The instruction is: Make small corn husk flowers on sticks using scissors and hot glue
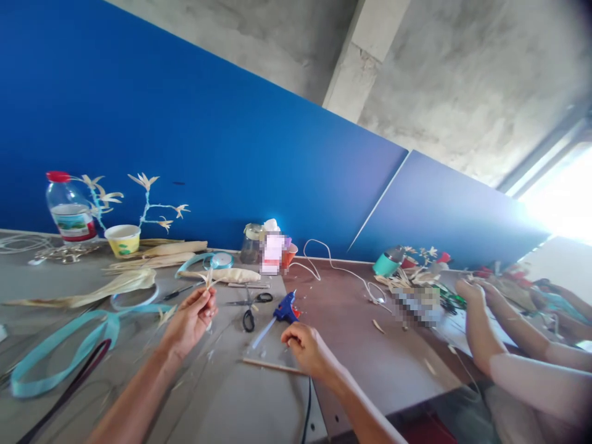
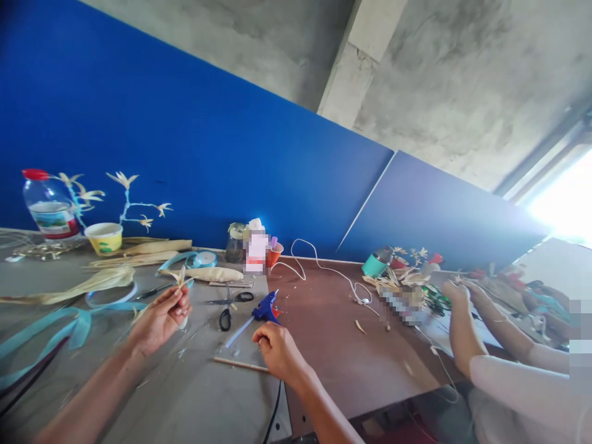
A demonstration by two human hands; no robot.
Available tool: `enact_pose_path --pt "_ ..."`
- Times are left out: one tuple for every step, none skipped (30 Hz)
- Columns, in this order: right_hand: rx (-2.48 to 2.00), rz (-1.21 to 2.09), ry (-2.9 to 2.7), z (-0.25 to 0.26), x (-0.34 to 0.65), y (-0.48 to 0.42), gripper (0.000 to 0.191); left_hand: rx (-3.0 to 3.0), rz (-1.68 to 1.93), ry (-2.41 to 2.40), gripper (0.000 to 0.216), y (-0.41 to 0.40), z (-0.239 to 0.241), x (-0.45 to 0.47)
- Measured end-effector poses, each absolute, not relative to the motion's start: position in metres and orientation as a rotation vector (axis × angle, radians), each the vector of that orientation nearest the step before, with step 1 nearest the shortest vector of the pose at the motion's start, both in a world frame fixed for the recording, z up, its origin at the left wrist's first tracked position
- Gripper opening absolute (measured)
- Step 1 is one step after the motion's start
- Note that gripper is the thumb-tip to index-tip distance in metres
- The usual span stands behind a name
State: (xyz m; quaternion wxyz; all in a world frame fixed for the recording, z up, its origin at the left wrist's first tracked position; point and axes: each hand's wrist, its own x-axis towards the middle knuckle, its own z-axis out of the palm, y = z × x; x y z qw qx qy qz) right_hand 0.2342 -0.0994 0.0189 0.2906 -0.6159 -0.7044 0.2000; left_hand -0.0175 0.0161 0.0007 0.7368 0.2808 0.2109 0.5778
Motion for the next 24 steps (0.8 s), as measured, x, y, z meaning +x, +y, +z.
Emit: enact_pose_path --pt "-1.643 0.539 -1.881 0.019 0.229 -0.1 0.029 0.619 1.273 0.458 0.01 0.016 0.001 -0.019" --pt "-1.642 0.545 -1.89 0.019 0.223 -0.1 0.028 0.621 1.279 0.45 0.01 0.017 0.002 -0.02" --pt "-1.637 0.555 -1.906 0.02 0.218 -0.099 0.028 0.622 1.288 0.437 0.01 0.018 0.002 -0.022" --pt "-1.625 0.569 -1.926 0.02 0.212 -0.097 0.028 0.622 1.304 0.421 0.01 0.019 0.003 -0.024" --pt "-1.609 0.585 -1.947 0.021 0.205 -0.095 0.028 0.619 1.323 0.407 0.01 0.02 0.003 -0.026" --pt "-1.589 0.596 -1.966 0.021 0.199 -0.093 0.028 0.616 1.352 0.388 0.011 0.021 0.004 -0.029" --pt "-1.571 0.599 -1.986 0.021 0.193 -0.092 0.027 0.607 1.385 0.373 0.01 0.022 0.005 -0.032" --pt "-1.553 0.598 -2.011 0.022 0.187 -0.09 0.026 0.599 1.402 0.368 0.01 0.023 0.005 -0.034" --pt "-1.544 0.591 -2.038 0.022 0.182 -0.09 0.025 0.587 1.432 0.357 0.01 0.024 0.006 -0.036" --pt "-1.544 0.582 -2.072 0.023 0.177 -0.09 0.022 0.575 1.454 0.345 0.009 0.025 0.006 -0.038" --pt "-1.556 0.578 -2.115 0.023 0.174 -0.09 0.019 0.558 1.467 0.333 0.008 0.026 0.006 -0.04" --pt "-1.595 0.561 -2.147 0.023 0.172 -0.091 0.017 0.546 1.475 0.322 0.009 0.026 0.006 -0.041" --pt "-1.648 0.532 -2.181 0.023 0.171 -0.092 0.015 0.544 1.487 0.316 0.009 0.026 0.006 -0.041" --pt "-1.715 0.49 -2.208 0.023 0.172 -0.093 0.014 0.548 1.488 0.324 0.009 0.026 0.006 -0.04" --pt "-1.783 0.444 -2.232 0.022 0.172 -0.094 0.014 0.552 1.478 0.331 0.009 0.025 0.006 -0.039" --pt "-1.84 0.399 -2.256 0.02 0.173 -0.095 0.015 0.555 1.46 0.337 0.008 0.024 0.006 -0.037" --pt "-1.886 0.363 -2.276 0.019 0.174 -0.096 0.015 0.562 1.437 0.341 0.008 0.022 0.007 -0.035" --pt "-1.912 0.34 -2.294 0.016 0.175 -0.097 0.016 0.571 1.413 0.342 0.008 0.021 0.007 -0.033" --pt "-1.916 0.332 -2.313 0.014 0.176 -0.097 0.018 0.579 1.397 0.346 0.008 0.019 0.008 -0.031" --pt "-1.898 0.338 -2.333 0.011 0.176 -0.097 0.02 0.589 1.376 0.349 0.008 0.017 0.009 -0.029" --pt "-1.86 0.355 -2.351 0.009 0.176 -0.096 0.021 0.596 1.359 0.352 0.009 0.016 0.009 -0.028" --pt "-1.812 0.372 -2.356 0.007 0.177 -0.095 0.022 0.604 1.344 0.355 0.009 0.015 0.01 -0.027" --pt "-1.759 0.381 -2.342 0.006 0.177 -0.093 0.021 0.612 1.336 0.351 0.009 0.014 0.01 -0.026" --pt "-1.708 0.38 -2.307 0.006 0.178 -0.091 0.02 0.619 1.33 0.348 0.008 0.013 0.01 -0.026"
